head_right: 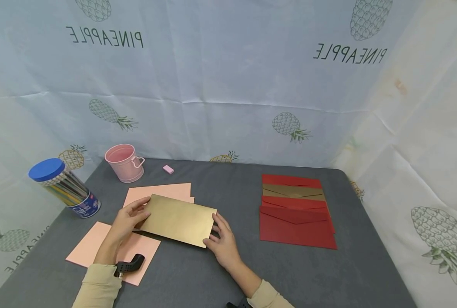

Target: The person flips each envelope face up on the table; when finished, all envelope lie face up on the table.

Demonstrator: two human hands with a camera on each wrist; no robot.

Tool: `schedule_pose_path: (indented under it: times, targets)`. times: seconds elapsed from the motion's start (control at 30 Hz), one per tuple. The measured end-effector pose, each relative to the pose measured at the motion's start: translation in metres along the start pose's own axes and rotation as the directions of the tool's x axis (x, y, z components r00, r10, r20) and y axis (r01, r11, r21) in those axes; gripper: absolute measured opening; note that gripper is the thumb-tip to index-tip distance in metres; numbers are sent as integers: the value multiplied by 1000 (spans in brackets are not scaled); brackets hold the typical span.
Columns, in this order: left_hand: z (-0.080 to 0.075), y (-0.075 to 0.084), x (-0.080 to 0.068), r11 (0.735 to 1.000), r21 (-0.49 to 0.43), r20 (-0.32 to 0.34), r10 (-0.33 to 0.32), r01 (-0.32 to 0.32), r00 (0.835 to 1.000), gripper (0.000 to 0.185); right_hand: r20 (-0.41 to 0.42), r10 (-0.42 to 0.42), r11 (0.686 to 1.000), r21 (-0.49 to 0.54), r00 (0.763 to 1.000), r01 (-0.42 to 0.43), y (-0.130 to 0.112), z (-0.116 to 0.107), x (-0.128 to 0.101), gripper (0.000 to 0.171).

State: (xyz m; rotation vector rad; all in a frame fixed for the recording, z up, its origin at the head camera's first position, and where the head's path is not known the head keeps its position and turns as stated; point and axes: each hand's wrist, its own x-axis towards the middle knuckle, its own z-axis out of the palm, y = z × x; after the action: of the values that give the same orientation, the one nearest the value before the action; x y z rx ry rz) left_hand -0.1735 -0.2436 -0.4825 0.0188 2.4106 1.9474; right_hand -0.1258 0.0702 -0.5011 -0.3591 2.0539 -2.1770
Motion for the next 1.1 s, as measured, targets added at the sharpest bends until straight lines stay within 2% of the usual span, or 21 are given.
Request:
schedule_pose_path:
  times: [0.17,0.5,0.9,1.0,1.1]
  targets:
    - [2,4,-2,999,-47,20,-7,8,1000,56,-1,8,999,34,1000,-8,-1,-1,0,75]
    - [2,9,-3,999,-44,16,-16,17,1000,56,-49,44,998,42,998,-42,-5,0,0,68]
    - [11,18,-4,993,-116,17,-35,37,999,57,-88,-9,1000,24,996,11,-15,-7,5,64]
    - [16,22,-3,995,-100,1,-14,14,1000,56,-83,-53,998,13,995,54,-20,-12,6,63]
    - [23,25,-2,999,-12,-19,50,-50,999,54,-74,-107,994,-3,992,107,-24,-18,8,63]
